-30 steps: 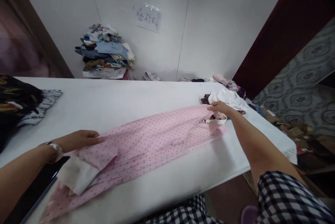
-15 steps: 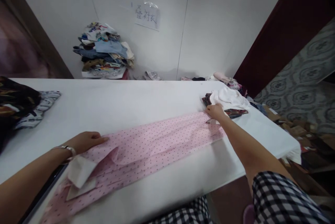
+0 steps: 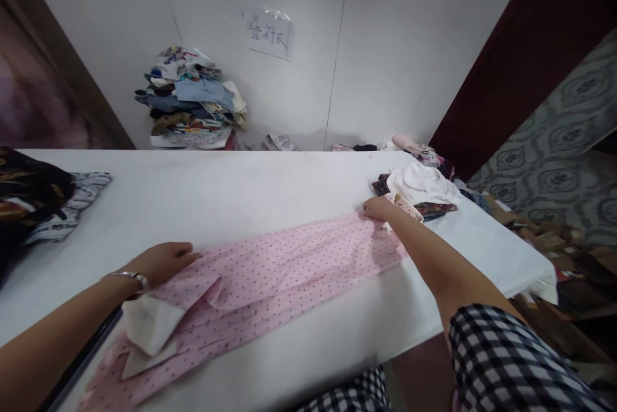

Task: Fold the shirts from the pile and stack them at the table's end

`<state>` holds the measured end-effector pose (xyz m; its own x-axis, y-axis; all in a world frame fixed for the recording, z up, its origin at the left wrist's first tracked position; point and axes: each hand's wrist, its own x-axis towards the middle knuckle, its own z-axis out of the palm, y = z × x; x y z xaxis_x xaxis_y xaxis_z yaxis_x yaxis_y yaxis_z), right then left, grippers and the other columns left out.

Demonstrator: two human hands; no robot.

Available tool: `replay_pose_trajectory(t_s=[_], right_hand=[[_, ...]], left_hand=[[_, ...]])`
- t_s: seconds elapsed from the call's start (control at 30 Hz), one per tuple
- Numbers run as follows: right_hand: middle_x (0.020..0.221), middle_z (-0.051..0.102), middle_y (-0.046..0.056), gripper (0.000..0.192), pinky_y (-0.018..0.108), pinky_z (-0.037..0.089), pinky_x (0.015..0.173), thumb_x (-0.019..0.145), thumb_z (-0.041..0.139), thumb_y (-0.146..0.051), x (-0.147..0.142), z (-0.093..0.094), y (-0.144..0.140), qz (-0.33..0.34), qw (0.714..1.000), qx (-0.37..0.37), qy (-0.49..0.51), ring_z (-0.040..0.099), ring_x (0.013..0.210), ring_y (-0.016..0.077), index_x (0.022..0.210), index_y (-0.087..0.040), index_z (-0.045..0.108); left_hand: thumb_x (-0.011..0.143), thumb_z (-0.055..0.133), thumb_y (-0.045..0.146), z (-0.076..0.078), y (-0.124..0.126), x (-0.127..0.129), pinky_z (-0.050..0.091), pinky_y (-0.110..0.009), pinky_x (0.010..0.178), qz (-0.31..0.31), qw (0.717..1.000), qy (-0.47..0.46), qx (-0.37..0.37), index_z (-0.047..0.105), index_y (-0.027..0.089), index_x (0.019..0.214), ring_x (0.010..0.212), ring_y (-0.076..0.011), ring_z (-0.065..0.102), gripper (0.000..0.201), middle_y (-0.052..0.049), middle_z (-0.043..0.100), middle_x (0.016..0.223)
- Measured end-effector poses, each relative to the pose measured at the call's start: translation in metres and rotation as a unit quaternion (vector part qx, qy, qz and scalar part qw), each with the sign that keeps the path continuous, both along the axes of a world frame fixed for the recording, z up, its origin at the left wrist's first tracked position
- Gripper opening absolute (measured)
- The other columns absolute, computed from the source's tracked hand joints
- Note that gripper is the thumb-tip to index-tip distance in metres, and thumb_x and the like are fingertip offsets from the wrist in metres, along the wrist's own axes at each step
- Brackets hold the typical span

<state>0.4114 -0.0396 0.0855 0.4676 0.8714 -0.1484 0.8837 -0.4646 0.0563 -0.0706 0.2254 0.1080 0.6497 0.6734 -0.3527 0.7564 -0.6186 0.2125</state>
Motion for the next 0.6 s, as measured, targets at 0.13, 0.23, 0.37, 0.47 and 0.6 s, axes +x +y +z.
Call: replay_pose_trajectory(t_s=[0.13,0.23,0.37,0.47,0.6], right_hand=[[0.087,0.074,0.012,0.020,0.030,0.045,0.076,0.084,0.058,-0.030,0.000,0.003,0.006,-0.009,1.000,0.011,-0.013,0.067,0.082,0.0243,0.083,-0.018,0.075],[0.098,0.073,0.013,0.027,0.030,0.044,0.082,0.089,0.051,-0.031,-0.007,0.004,0.019,-0.010,0.998,0.054,-0.025,0.066,0.091,0.0243,0.091,-0.018,0.074],[0.101,0.072,0.014,0.028,0.032,0.042,0.088,0.089,0.046,-0.020,-0.017,0.005,0.036,-0.020,0.991,0.126,-0.030,0.064,0.095,0.0240,0.089,-0.015,0.073],[0.110,0.070,0.011,0.032,0.030,0.042,0.089,0.092,0.041,-0.022,-0.014,0.011,0.032,-0.027,0.981,0.192,-0.023,0.062,0.101,0.0220,0.101,-0.018,0.071],[0.112,0.068,0.014,0.040,0.035,0.044,0.091,0.095,0.032,-0.024,-0.014,0.014,0.006,-0.049,0.965,0.258,-0.018,0.061,0.103,0.0249,0.112,-0.014,0.067]], left_hand=[[0.084,0.038,0.057,0.016,0.026,-0.013,0.037,-0.024,0.071,0.053,0.996,-0.057,0.037,0.055,0.019,0.072,0.076,-0.0186,0.053,0.043,0.002,0.060,0.067],[0.086,0.038,0.054,0.019,0.047,-0.016,0.037,-0.025,0.073,0.077,0.996,-0.009,0.047,0.058,0.017,0.075,0.080,-0.0203,0.055,0.044,-0.002,0.064,0.074],[0.088,0.033,0.058,0.012,0.051,-0.010,0.039,-0.028,0.077,0.117,0.993,0.000,0.031,0.062,0.012,0.101,0.092,-0.0257,0.058,0.056,-0.010,0.068,0.100],[0.086,0.027,0.068,0.007,0.043,-0.005,0.040,-0.033,0.085,0.120,0.992,-0.039,0.031,0.059,0.014,0.117,0.103,-0.0297,0.057,0.070,-0.013,0.064,0.119],[0.084,0.034,0.063,-0.005,0.026,-0.008,0.039,-0.037,0.094,0.050,0.996,-0.016,0.070,0.060,0.013,0.120,0.116,-0.0313,0.053,0.067,-0.014,0.059,0.131]])
